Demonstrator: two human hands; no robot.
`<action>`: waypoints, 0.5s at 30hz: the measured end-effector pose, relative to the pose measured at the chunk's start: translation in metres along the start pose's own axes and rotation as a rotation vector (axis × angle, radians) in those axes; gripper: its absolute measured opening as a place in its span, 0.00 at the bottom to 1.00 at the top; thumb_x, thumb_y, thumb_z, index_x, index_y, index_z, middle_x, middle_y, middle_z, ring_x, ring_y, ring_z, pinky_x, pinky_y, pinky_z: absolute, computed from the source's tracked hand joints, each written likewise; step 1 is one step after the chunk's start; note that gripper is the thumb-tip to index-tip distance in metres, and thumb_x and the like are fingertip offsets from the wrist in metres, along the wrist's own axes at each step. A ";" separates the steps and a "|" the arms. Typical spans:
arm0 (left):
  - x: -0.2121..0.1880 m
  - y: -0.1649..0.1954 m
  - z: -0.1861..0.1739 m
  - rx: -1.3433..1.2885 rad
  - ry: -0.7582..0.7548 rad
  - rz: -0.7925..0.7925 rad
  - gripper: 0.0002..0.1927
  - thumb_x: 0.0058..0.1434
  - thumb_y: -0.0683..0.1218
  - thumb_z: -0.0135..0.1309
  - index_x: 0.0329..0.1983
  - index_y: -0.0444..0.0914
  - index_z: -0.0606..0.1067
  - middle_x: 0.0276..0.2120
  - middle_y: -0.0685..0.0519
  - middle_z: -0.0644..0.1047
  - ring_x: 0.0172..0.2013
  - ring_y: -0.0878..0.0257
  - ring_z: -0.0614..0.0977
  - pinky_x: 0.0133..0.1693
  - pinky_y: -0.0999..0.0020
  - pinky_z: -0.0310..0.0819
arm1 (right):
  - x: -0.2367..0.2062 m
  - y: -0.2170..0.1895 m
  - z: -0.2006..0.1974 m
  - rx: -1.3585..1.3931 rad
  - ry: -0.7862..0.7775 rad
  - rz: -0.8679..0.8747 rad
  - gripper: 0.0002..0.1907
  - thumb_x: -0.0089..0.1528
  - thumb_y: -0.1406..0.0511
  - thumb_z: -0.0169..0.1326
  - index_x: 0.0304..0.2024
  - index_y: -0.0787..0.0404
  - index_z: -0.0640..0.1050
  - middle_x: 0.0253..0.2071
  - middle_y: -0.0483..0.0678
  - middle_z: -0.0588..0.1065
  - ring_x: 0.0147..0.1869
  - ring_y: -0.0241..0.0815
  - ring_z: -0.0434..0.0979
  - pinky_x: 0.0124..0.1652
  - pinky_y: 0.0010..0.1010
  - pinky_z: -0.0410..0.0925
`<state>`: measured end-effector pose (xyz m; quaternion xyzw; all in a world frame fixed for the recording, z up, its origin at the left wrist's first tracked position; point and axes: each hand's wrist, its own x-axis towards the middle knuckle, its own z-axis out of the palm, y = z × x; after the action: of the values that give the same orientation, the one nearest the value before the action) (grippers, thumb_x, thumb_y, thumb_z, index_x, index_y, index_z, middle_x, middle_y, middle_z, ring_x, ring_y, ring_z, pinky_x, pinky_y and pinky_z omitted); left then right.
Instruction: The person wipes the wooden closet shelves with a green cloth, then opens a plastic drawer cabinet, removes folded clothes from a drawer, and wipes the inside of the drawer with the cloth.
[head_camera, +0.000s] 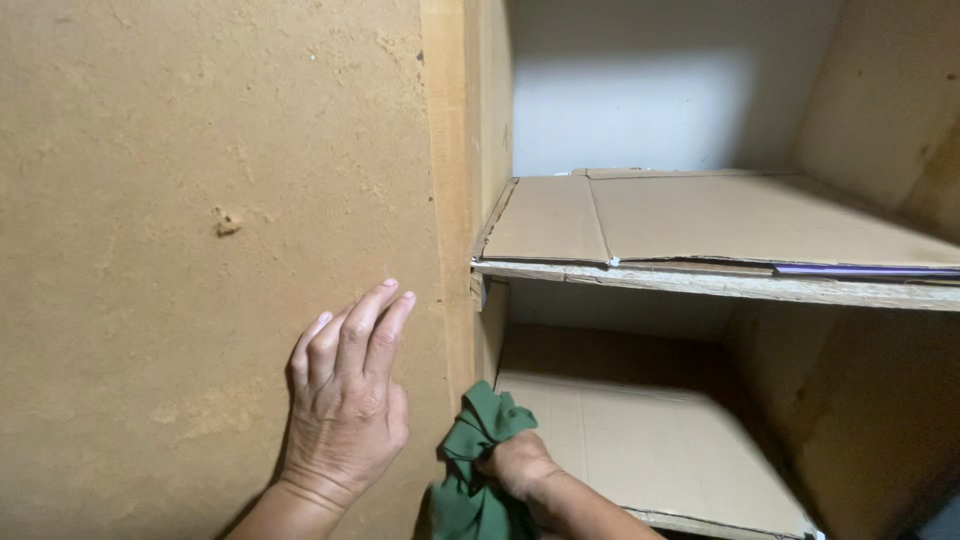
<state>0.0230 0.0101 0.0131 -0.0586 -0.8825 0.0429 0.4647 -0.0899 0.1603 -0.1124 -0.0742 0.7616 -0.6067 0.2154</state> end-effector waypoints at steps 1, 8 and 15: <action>0.001 -0.001 -0.001 0.003 0.000 0.003 0.41 0.46 0.39 0.51 0.69 0.40 0.64 0.66 0.53 0.64 0.62 0.55 0.65 0.66 0.55 0.51 | 0.000 0.000 -0.008 0.056 -0.022 0.115 0.26 0.55 0.78 0.50 0.55 0.57 0.79 0.50 0.49 0.83 0.55 0.45 0.82 0.55 0.33 0.73; 0.005 -0.016 -0.011 -0.058 0.023 0.027 0.39 0.48 0.40 0.51 0.68 0.41 0.65 0.65 0.56 0.67 0.60 0.59 0.68 0.61 0.57 0.56 | 0.053 -0.186 -0.100 0.259 0.102 -0.685 0.11 0.51 0.67 0.45 0.22 0.64 0.78 0.28 0.52 0.77 0.33 0.43 0.76 0.39 0.32 0.72; 0.004 -0.029 -0.022 -0.103 -0.019 0.060 0.39 0.47 0.39 0.49 0.68 0.39 0.65 0.63 0.53 0.67 0.60 0.58 0.68 0.62 0.58 0.56 | 0.017 -0.345 -0.077 -0.007 0.617 -0.935 0.09 0.55 0.66 0.50 0.34 0.65 0.78 0.36 0.55 0.77 0.41 0.45 0.75 0.44 0.34 0.68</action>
<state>0.0371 -0.0173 0.0321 -0.1085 -0.8857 0.0117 0.4512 -0.1886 0.1355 0.2269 -0.2240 0.6775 -0.6285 -0.3096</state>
